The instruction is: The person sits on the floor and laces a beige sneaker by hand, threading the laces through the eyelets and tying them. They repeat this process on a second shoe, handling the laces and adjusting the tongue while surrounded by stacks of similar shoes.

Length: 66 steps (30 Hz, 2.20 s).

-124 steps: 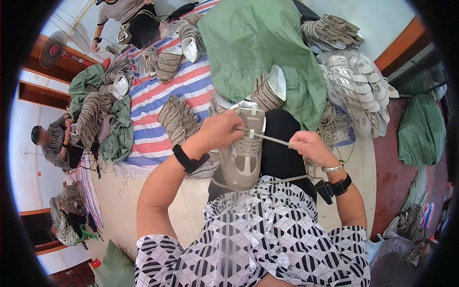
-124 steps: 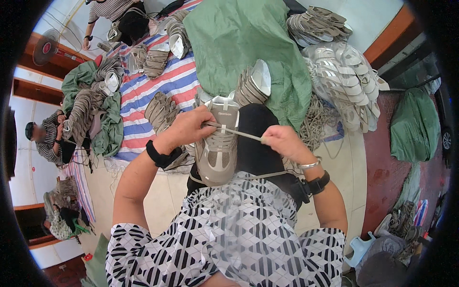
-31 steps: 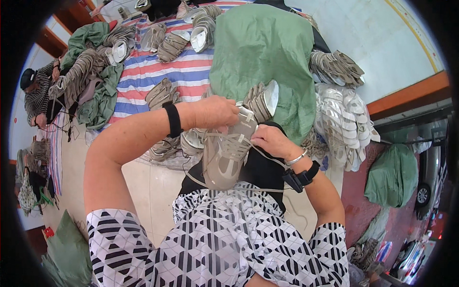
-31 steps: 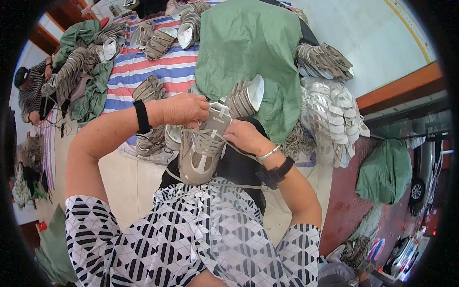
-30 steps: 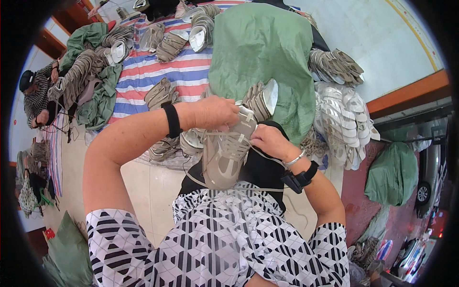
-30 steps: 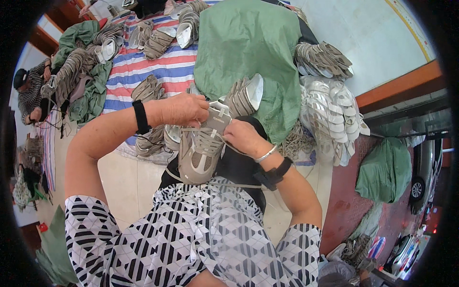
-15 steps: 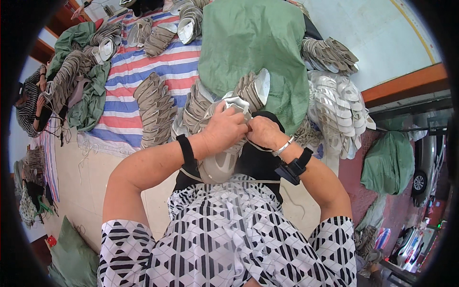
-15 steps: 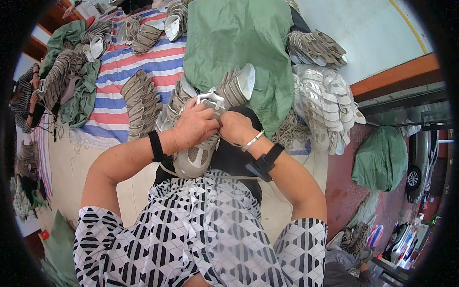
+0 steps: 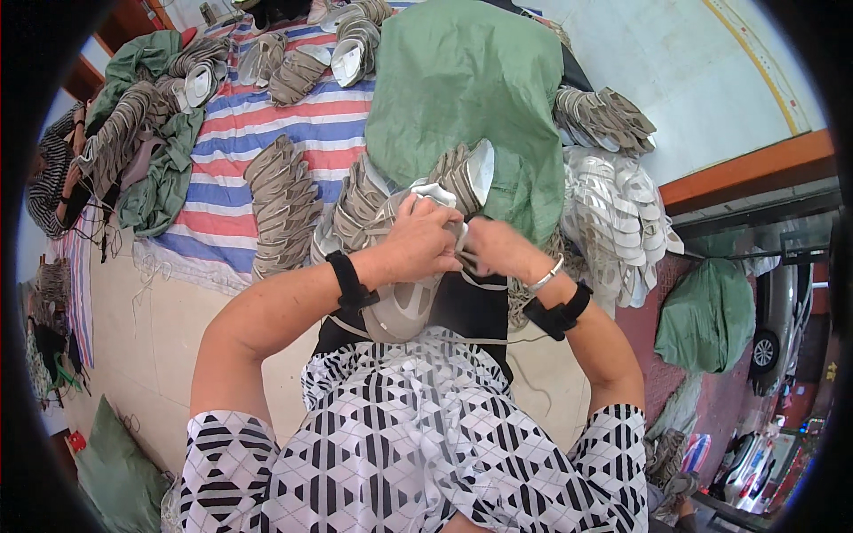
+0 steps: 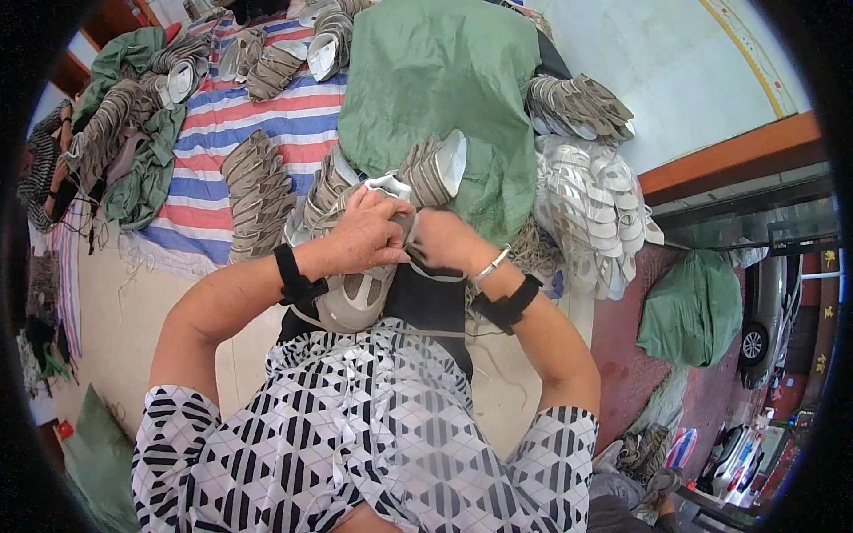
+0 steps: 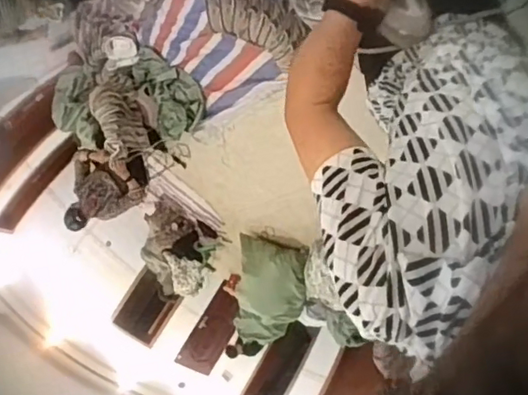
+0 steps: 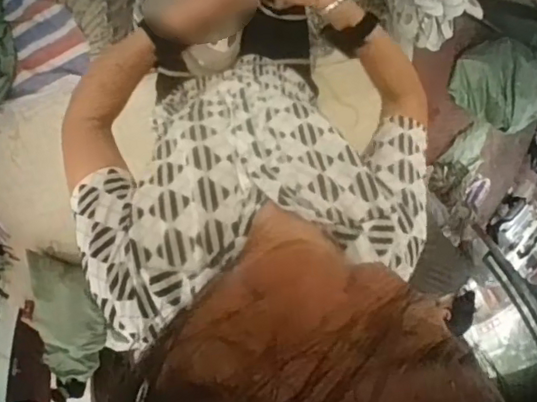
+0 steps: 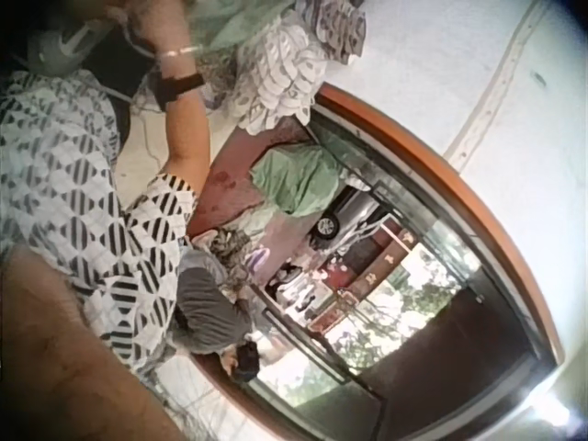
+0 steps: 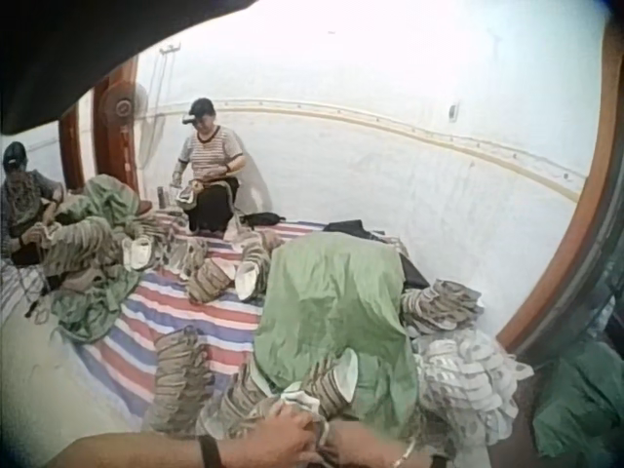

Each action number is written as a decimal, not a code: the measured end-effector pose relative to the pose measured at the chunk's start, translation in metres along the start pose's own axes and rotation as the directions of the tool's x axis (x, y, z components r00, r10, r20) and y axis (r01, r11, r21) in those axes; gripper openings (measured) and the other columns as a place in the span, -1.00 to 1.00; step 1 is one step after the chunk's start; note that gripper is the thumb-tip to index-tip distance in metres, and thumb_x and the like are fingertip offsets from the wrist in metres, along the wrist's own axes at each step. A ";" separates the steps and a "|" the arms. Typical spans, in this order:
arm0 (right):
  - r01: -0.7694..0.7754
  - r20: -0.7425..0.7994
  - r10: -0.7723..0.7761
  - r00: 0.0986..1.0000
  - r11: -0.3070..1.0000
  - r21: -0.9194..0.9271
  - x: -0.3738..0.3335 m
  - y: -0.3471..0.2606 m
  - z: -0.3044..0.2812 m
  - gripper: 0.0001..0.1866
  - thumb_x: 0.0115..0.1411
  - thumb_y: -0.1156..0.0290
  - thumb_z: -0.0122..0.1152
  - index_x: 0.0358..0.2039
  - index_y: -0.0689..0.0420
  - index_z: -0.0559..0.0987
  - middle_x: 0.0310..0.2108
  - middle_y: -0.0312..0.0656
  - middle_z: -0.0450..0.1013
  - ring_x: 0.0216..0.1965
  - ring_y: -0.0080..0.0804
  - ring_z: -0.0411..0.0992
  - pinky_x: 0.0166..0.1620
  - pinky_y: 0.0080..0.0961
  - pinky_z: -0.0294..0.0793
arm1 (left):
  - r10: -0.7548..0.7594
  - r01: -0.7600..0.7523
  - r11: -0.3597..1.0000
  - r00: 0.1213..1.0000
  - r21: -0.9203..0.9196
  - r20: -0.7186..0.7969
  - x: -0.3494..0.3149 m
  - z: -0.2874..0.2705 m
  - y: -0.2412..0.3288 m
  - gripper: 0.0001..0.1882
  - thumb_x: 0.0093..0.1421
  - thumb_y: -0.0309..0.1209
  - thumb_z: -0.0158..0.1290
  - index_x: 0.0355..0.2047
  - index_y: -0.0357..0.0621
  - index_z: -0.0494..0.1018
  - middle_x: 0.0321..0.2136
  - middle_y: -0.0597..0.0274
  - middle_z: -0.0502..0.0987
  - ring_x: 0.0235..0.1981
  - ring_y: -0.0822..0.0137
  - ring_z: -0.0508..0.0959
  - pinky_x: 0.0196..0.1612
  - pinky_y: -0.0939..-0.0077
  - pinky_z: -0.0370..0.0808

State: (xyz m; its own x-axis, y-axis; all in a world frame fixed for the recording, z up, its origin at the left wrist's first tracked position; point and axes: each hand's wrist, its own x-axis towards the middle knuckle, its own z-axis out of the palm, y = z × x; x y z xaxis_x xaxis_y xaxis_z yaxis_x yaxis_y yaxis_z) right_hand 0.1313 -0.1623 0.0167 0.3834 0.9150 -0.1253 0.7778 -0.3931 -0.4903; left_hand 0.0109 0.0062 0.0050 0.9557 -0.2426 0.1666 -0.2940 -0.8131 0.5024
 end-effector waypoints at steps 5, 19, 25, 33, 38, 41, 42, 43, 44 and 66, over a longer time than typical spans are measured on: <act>0.312 -0.589 -0.338 0.734 0.938 -0.149 -0.036 -0.037 -0.141 -0.84 0.10 0.48 0.03 -0.31 0.24 0.49 -0.27 -0.18 0.45 -0.21 -0.36 0.41 -0.22 -0.55 0.42 | -0.153 0.162 0.982 0.983 0.097 -0.100 0.003 0.012 0.014 -0.79 -0.12 -0.15 0.26 -0.58 0.01 0.62 -0.05 0.31 0.41 0.03 0.16 0.28 0.23 -0.07 -0.03; -0.171 -0.347 0.634 0.691 0.610 0.774 -0.062 0.021 -0.051 -0.86 0.25 0.35 0.08 -0.34 0.14 0.50 -0.57 -0.43 0.36 -0.53 -0.68 0.28 -0.42 -0.70 0.29 | 0.250 -0.264 0.964 0.944 0.041 0.215 0.003 -0.072 -0.065 -0.76 -0.11 -0.48 0.17 -0.36 -0.03 0.47 -0.27 0.29 0.42 -0.09 0.15 0.38 -0.17 0.31 0.51; -0.045 -0.201 0.246 0.948 0.732 0.680 0.022 -0.036 0.022 -0.87 0.13 0.41 0.21 -0.35 0.19 0.56 -0.49 -0.40 0.49 -0.45 -0.65 0.39 -0.34 -0.67 0.38 | 0.223 -0.210 0.975 0.945 -0.076 0.241 -0.001 -0.065 -0.072 -0.76 -0.11 -0.53 0.19 -0.41 -0.08 0.40 -0.32 0.25 0.43 -0.14 0.14 0.43 -0.17 0.29 0.48; 0.043 -0.109 -0.004 0.994 0.933 0.358 0.042 -0.054 0.029 -0.87 0.07 0.37 0.19 -0.37 0.11 0.59 -0.47 -0.06 0.51 -0.46 -0.18 0.48 -0.34 -0.38 0.44 | 0.210 -0.190 0.972 0.967 -0.142 0.144 -0.015 -0.064 -0.074 -0.74 -0.10 -0.55 0.20 -0.40 -0.11 0.37 -0.37 0.22 0.44 -0.22 0.08 0.46 -0.17 0.27 0.44; 0.054 -0.415 0.010 0.910 0.989 0.141 0.043 -0.029 0.021 -0.85 0.10 0.37 0.19 -0.41 0.19 0.56 -0.52 -0.07 0.50 -0.52 -0.19 0.47 -0.41 -0.39 0.43 | 0.044 -0.009 0.963 0.992 -0.271 0.122 -0.019 -0.066 -0.064 -0.82 -0.04 -0.43 0.21 -0.45 -0.09 0.41 -0.36 0.18 0.42 -0.22 0.10 0.44 -0.18 0.25 0.42; -0.150 -0.585 0.457 0.670 0.855 0.496 0.034 0.005 -0.004 -0.81 0.20 0.32 0.12 -0.41 0.20 0.53 -0.65 -0.25 0.42 -0.65 -0.45 0.38 -0.55 -0.56 0.32 | 0.013 -0.005 0.990 0.998 -0.141 0.054 -0.020 -0.057 -0.046 -0.83 -0.02 -0.36 0.21 -0.50 -0.10 0.43 -0.33 0.16 0.42 -0.17 0.10 0.42 -0.17 0.23 0.41; -0.107 -0.472 0.427 0.771 0.818 0.565 0.027 0.011 -0.005 -0.81 0.22 0.32 0.10 -0.41 0.18 0.51 -0.66 -0.29 0.39 -0.68 -0.52 0.32 -0.57 -0.60 0.28 | 0.004 -0.002 0.997 1.000 -0.072 0.026 -0.019 -0.051 -0.037 -0.83 -0.02 -0.35 0.21 -0.50 -0.10 0.44 -0.32 0.16 0.41 -0.16 0.10 0.41 -0.18 0.23 0.41; -0.148 -0.326 0.450 0.831 0.744 0.651 0.018 0.016 -0.007 -0.81 0.24 0.31 0.07 -0.41 0.16 0.50 -0.68 -0.33 0.35 -0.71 -0.58 0.27 -0.60 -0.64 0.23 | -0.014 0.014 1.000 1.000 -0.004 0.001 -0.018 -0.044 -0.029 -0.83 -0.03 -0.34 0.22 -0.51 -0.10 0.45 -0.32 0.16 0.41 -0.15 0.09 0.40 -0.18 0.23 0.41; -0.276 -0.114 0.498 0.860 0.640 0.717 0.008 0.019 -0.005 -0.80 0.26 0.31 0.05 -0.42 0.15 0.49 -0.69 -0.37 0.32 -0.74 -0.65 0.22 -0.63 -0.69 0.18 | -0.030 0.032 0.998 0.999 0.062 -0.023 -0.017 -0.040 -0.023 -0.82 -0.03 -0.33 0.22 -0.52 -0.10 0.46 -0.31 0.16 0.41 -0.13 0.09 0.39 -0.18 0.22 0.41; 0.547 -0.614 0.063 0.787 -0.531 0.647 -0.137 -0.079 -0.222 -0.80 0.39 0.40 -0.32 -0.28 0.19 0.31 -0.72 -0.40 0.16 -0.85 -0.66 -0.05 -0.69 -0.65 -0.12 | 0.264 -0.157 0.730 0.962 -0.665 0.063 0.046 -0.061 0.042 -0.70 0.30 -0.21 -0.07 -0.18 -0.15 0.49 -0.36 0.34 0.52 -0.31 0.33 0.48 -0.24 0.41 0.43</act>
State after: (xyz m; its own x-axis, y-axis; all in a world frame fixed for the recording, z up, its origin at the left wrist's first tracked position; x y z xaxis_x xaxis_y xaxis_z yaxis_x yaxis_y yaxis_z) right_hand 0.1277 -0.2770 0.2647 0.6566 0.6396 0.3996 -0.5254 0.7681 -0.3661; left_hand 0.0421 -0.0066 0.0857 0.8430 -0.4816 0.2398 -0.3738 -0.2038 0.9048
